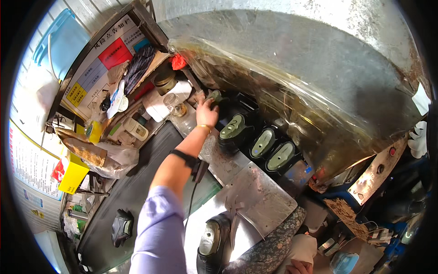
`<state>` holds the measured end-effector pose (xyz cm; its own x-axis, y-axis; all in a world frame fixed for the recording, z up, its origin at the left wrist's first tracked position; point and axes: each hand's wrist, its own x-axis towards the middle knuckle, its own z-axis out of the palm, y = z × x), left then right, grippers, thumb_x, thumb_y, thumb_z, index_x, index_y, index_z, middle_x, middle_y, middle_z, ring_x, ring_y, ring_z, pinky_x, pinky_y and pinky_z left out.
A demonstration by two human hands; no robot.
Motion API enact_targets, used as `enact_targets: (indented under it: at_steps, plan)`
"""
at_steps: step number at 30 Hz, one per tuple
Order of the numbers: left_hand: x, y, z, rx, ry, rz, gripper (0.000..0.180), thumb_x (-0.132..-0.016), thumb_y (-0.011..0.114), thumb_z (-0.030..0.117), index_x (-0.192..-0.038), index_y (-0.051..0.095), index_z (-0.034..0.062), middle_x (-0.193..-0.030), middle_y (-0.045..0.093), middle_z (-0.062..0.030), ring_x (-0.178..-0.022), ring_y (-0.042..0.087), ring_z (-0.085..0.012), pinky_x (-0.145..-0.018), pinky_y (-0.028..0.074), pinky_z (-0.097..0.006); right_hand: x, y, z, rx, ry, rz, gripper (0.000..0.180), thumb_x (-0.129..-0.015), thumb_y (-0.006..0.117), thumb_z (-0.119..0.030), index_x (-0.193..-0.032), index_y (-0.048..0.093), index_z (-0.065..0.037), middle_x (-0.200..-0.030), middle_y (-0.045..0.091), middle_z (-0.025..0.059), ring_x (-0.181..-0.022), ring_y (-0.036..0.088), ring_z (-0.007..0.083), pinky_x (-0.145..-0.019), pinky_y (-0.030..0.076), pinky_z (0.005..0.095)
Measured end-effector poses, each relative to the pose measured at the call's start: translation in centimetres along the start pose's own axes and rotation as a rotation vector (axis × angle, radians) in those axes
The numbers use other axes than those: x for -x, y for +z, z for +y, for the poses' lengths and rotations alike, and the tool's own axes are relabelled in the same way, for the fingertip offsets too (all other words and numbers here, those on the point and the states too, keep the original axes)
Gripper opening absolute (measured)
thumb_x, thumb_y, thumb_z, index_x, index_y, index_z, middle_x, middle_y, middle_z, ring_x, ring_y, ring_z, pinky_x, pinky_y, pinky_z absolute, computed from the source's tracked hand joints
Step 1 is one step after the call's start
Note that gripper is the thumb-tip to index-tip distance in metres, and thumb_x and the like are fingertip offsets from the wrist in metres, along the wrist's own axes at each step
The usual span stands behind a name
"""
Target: Assembling and inspecting shoes on a conveyor belt in a factory.
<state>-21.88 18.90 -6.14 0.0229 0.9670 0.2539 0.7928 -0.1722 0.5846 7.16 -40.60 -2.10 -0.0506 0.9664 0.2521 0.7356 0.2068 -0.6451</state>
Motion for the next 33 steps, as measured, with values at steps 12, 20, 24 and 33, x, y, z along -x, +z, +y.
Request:
enact_targets:
  at_steps: [12, 20, 24, 33]
  plan:
    - [3.1, 4.1, 5.2, -0.448, 0.071, -0.167, 0.063, -0.081, 0.072, 0.034, -0.135, 0.050, 0.0106, -0.114, 0.061, -0.0192, -0.097, 0.064, -0.0379, -0.081, 0.053, -0.044, -1.0, 0.5, 0.0, 0.001, -0.039, 0.005, 0.024, -0.086, 0.063, 0.001, -0.110, 0.058, 0.001, -0.112, 0.063, 0.0224, -0.094, 0.058, 0.0361, -0.078, 0.046, 0.0474]
    - [3.1, 3.8, 6.9, -0.498, -0.113, 0.341, 0.089, -0.073, 0.076, 0.033, -0.146, 0.031, 0.0109, -0.145, 0.035, -0.0244, -0.135, 0.033, -0.0404, -0.110, 0.030, -0.045, -0.5, 0.4, 0.6, -0.048, 0.047, -0.002, 0.026, -0.084, 0.065, 0.001, -0.109, 0.061, -0.002, -0.112, 0.064, 0.0191, -0.094, 0.058, 0.0358, -0.079, 0.045, 0.0476]
    - [0.1, 4.1, 0.0, 0.093, -0.519, -0.038, 0.114, -0.072, 0.078, 0.043, -0.152, 0.009, 0.0015, -0.152, 0.021, -0.0324, -0.140, 0.026, -0.0471, -0.116, 0.025, -0.044, -1.0, 0.5, 1.0, -0.048, 0.060, -0.039, 0.025, -0.084, 0.064, 0.000, -0.109, 0.061, -0.001, -0.111, 0.064, 0.0191, -0.093, 0.058, 0.0354, -0.080, 0.045, 0.0469]
    - [8.4, 3.1, 13.4, 0.010, 0.358, -0.374, 0.082, -0.080, 0.071, 0.034, -0.144, 0.034, -0.0038, -0.137, 0.049, -0.0283, -0.123, 0.052, -0.0394, -0.102, 0.044, -0.042, -0.8, 0.4, 0.8, -0.067, 0.090, -0.034, 0.025, -0.086, 0.064, -0.001, -0.111, 0.061, -0.001, -0.115, 0.062, 0.0196, -0.095, 0.057, 0.0367, -0.081, 0.045, 0.0474]
